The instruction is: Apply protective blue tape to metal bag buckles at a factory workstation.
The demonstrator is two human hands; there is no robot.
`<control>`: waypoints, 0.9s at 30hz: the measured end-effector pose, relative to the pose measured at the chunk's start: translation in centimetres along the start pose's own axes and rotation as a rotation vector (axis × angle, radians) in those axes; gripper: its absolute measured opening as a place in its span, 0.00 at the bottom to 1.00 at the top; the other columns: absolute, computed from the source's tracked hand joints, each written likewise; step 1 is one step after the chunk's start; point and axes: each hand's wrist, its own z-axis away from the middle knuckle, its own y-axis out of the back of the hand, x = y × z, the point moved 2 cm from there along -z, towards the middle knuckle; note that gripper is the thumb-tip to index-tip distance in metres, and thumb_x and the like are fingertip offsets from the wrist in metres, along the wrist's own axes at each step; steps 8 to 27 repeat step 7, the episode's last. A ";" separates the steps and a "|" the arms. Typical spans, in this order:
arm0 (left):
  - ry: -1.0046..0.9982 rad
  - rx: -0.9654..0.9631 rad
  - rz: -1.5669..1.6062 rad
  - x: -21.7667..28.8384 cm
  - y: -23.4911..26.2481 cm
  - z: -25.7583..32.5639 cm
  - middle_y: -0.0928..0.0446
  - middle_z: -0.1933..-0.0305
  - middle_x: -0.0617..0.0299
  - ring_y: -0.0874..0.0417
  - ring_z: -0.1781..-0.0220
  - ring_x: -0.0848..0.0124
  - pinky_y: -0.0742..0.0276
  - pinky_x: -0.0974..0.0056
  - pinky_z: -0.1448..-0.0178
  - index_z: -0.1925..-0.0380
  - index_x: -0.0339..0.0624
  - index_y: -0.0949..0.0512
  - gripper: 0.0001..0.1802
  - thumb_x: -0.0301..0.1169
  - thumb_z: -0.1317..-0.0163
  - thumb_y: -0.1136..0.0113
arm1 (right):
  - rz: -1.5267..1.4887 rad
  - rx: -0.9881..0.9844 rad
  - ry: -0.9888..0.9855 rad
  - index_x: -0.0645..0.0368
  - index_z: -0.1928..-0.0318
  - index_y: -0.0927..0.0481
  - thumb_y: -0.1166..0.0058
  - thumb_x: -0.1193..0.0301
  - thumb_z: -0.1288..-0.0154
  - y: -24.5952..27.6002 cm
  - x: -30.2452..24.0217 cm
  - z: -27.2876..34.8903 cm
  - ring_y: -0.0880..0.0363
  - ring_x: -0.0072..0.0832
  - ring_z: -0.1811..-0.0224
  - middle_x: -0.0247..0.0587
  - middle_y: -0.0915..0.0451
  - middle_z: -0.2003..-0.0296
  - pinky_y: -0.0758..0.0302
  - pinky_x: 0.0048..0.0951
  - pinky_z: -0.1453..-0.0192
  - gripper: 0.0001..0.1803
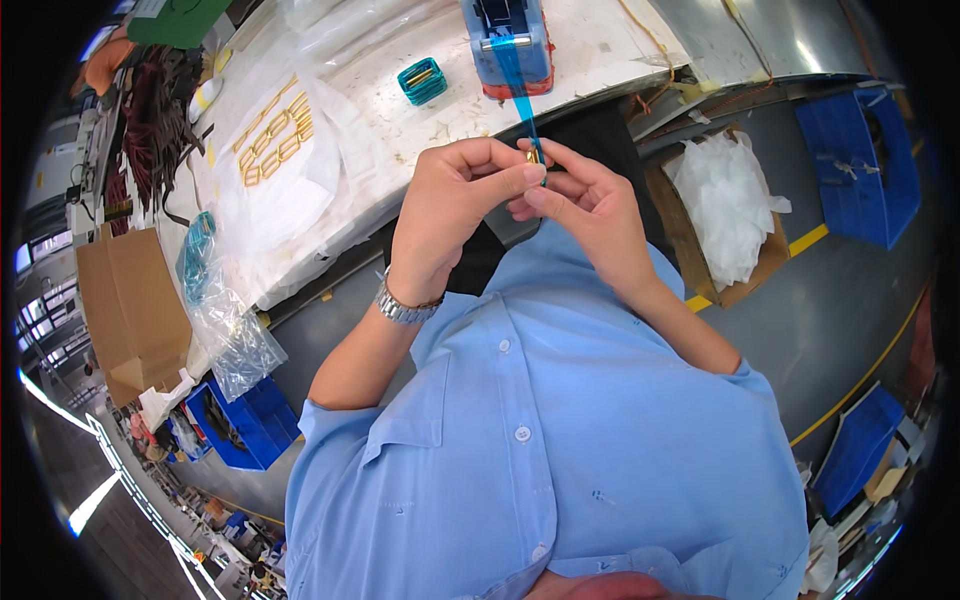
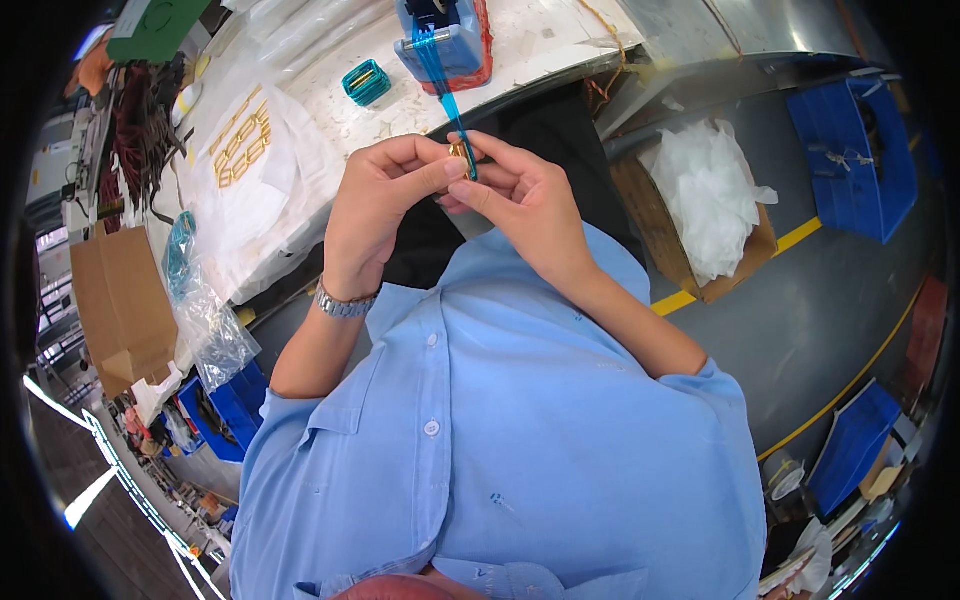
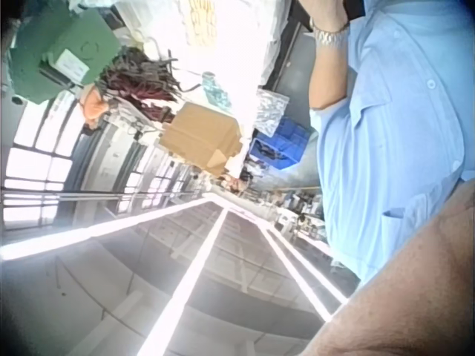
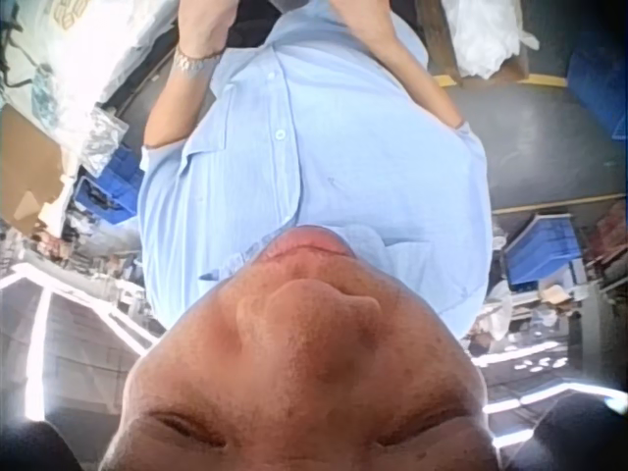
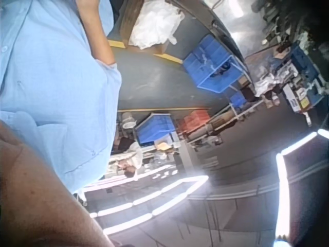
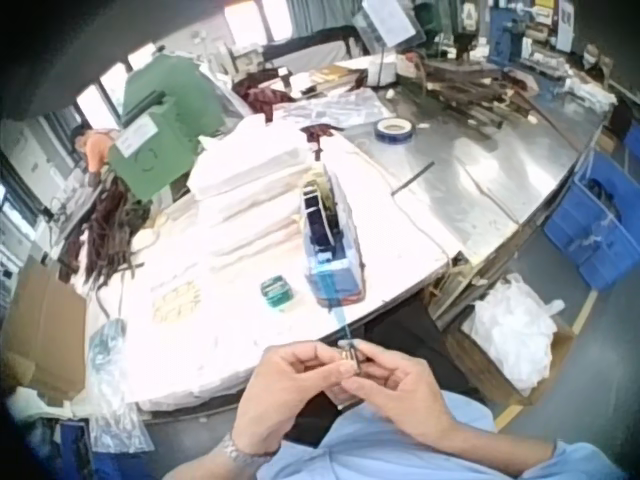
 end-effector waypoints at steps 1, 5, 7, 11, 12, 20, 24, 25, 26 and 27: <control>-0.003 0.004 0.004 0.0 0.0 0.1 0.12 0.67 0.60 0.16 0.66 0.76 0.19 0.69 0.57 0.63 0.31 0.13 0.07 0.26 0.30 0.27 | -0.019 -0.009 -0.021 0.70 0.25 0.27 0.36 0.79 0.24 0.1 0.1 0.0 0.11 0.28 0.46 0.49 0.11 0.46 0.13 0.30 0.39 0.30; -0.082 0.019 -0.107 -0.3 -0.1 0.3 0.12 0.66 0.60 0.15 0.66 0.76 0.19 0.70 0.58 0.60 0.32 0.12 0.07 0.26 0.30 0.28 | -0.030 -0.037 -0.021 0.70 0.24 0.29 0.36 0.78 0.23 0.1 0.0 -0.2 0.11 0.29 0.44 0.50 0.12 0.43 0.14 0.31 0.36 0.31; -0.138 0.044 -0.216 -0.9 0.3 0.5 0.11 0.65 0.61 0.13 0.65 0.75 0.18 0.71 0.56 0.57 0.35 0.11 0.07 0.28 0.29 0.29 | 0.019 -0.024 -0.002 0.69 0.22 0.32 0.37 0.78 0.23 0.1 0.2 0.0 0.11 0.30 0.43 0.52 0.12 0.42 0.15 0.30 0.35 0.33; -0.138 0.044 -0.216 -0.9 0.3 0.5 0.11 0.65 0.61 0.13 0.65 0.75 0.18 0.71 0.56 0.57 0.35 0.11 0.07 0.28 0.29 0.29 | 0.019 -0.024 -0.002 0.69 0.22 0.32 0.37 0.78 0.23 0.1 0.2 0.0 0.11 0.30 0.43 0.52 0.12 0.42 0.15 0.30 0.35 0.33; -0.138 0.044 -0.216 -0.9 0.3 0.5 0.11 0.65 0.61 0.13 0.65 0.75 0.18 0.71 0.56 0.57 0.35 0.11 0.07 0.28 0.29 0.29 | 0.019 -0.024 -0.002 0.69 0.22 0.32 0.37 0.78 0.23 0.1 0.2 0.0 0.11 0.30 0.43 0.52 0.12 0.42 0.15 0.30 0.35 0.33; -0.138 0.044 -0.216 -0.9 0.3 0.5 0.11 0.65 0.61 0.13 0.65 0.75 0.18 0.71 0.56 0.57 0.35 0.11 0.07 0.28 0.29 0.29 | 0.019 -0.024 -0.002 0.69 0.22 0.32 0.37 0.78 0.23 0.1 0.2 0.0 0.11 0.30 0.43 0.52 0.12 0.42 0.15 0.30 0.35 0.33; -0.138 0.044 -0.216 -0.9 0.3 0.5 0.11 0.65 0.61 0.13 0.65 0.75 0.18 0.71 0.56 0.57 0.35 0.11 0.07 0.28 0.29 0.29 | 0.019 -0.024 -0.002 0.69 0.22 0.32 0.37 0.78 0.23 0.1 0.2 0.0 0.11 0.30 0.43 0.52 0.12 0.42 0.15 0.30 0.35 0.33; -0.138 0.044 -0.216 -0.9 0.3 0.5 0.11 0.65 0.61 0.13 0.65 0.75 0.18 0.71 0.56 0.57 0.35 0.11 0.07 0.28 0.29 0.29 | 0.019 -0.024 -0.002 0.69 0.22 0.32 0.37 0.78 0.23 0.1 0.2 0.0 0.11 0.30 0.43 0.52 0.12 0.42 0.15 0.30 0.35 0.33; -0.138 0.044 -0.216 -0.9 0.3 0.5 0.11 0.65 0.61 0.13 0.65 0.75 0.18 0.71 0.56 0.57 0.35 0.11 0.07 0.28 0.29 0.29 | 0.019 -0.024 -0.002 0.69 0.22 0.32 0.37 0.78 0.23 0.1 0.2 0.0 0.11 0.30 0.43 0.52 0.12 0.42 0.15 0.30 0.35 0.33; -0.138 0.044 -0.216 -0.9 0.3 0.5 0.11 0.65 0.61 0.13 0.65 0.75 0.18 0.71 0.56 0.57 0.35 0.11 0.07 0.28 0.29 0.29 | 0.019 -0.024 -0.002 0.69 0.22 0.32 0.37 0.78 0.23 0.1 0.2 0.0 0.11 0.30 0.43 0.52 0.12 0.42 0.15 0.30 0.35 0.33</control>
